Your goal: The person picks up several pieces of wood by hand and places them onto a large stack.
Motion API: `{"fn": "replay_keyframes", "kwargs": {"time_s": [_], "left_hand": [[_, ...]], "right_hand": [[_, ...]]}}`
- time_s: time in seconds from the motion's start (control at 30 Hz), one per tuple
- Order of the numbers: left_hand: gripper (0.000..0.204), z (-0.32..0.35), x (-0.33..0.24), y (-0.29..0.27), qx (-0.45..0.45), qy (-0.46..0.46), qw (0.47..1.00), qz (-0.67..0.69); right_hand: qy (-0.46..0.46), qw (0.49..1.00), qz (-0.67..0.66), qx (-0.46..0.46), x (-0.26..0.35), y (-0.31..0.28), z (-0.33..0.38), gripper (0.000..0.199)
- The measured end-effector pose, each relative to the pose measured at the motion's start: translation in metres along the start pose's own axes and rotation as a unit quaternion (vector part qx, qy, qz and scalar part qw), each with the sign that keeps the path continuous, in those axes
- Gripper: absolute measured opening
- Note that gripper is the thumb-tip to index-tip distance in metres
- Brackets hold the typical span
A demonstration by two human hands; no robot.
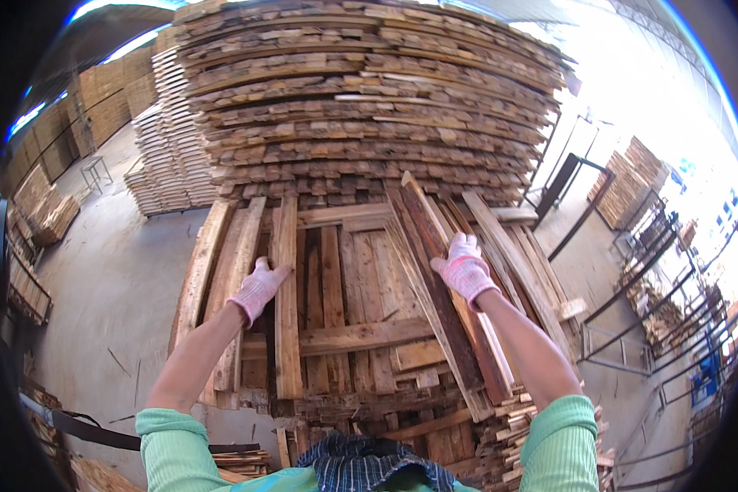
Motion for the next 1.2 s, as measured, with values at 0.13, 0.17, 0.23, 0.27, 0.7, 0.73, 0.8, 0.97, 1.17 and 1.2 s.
{"fn": "replay_keyframes", "kwargs": {"time_s": [0.13, 0.17, 0.23, 0.27, 0.7, 0.73, 0.8, 0.97, 1.17, 1.2], "left_hand": [[0.085, 0.000, 0.028, -0.024, 0.057, -0.071, 0.996, -0.020], [0.087, 0.006, 0.025, -0.029, 0.085, -0.079, 0.993, 0.006], [0.078, -0.003, 0.022, -0.017, 0.068, -0.035, 0.996, 0.051], [0.076, 0.001, 0.009, -0.014, 0.081, -0.012, 0.995, 0.053], [0.050, 0.001, -0.018, 0.028, -0.224, 0.239, 0.911, -0.250], [0.052, 0.011, -0.025, 0.025, -0.201, 0.285, 0.896, -0.276], [0.050, 0.025, -0.023, 0.008, -0.212, 0.292, 0.875, -0.321], [0.045, 0.034, -0.119, 0.098, -0.019, 0.382, 0.912, -0.151], [0.059, -0.055, -0.108, 0.206, 0.223, 0.127, 0.950, 0.178], [0.062, -0.043, -0.114, 0.210, 0.240, 0.113, 0.937, 0.226]], "right_hand": [[-0.089, 0.980, -0.133, 0.119, 0.104, -0.031, 0.015, 0.061], [-0.094, 0.975, -0.124, 0.161, 0.133, -0.034, 0.020, 0.063], [-0.105, 0.970, -0.126, 0.178, 0.147, 0.004, -0.007, 0.068], [-0.088, 0.949, -0.229, 0.199, 0.151, 0.040, -0.016, 0.072], [-0.268, 0.940, -0.152, 0.144, 0.209, 0.132, -0.027, 0.075], [-0.226, 0.952, -0.129, 0.163, 0.201, 0.114, -0.032, 0.078], [-0.161, 0.973, -0.083, 0.142, 0.206, 0.045, -0.013, 0.081], [-0.021, 0.961, 0.254, -0.103, 0.054, 0.038, 0.003, 0.048], [-0.051, 0.996, 0.067, -0.036, 0.072, 0.033, -0.017, 0.037], [-0.030, 0.998, 0.004, 0.054, 0.053, 0.018, -0.026, 0.049]]}}
Point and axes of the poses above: each hand's wrist, its own z-axis away from the middle knuckle, its own y-axis out of the palm, x = y × z, the point moved 3 cm from there along -z, towards the middle knuckle, and after that the axes turned 5 degrees about x, right-handed, at the moved point
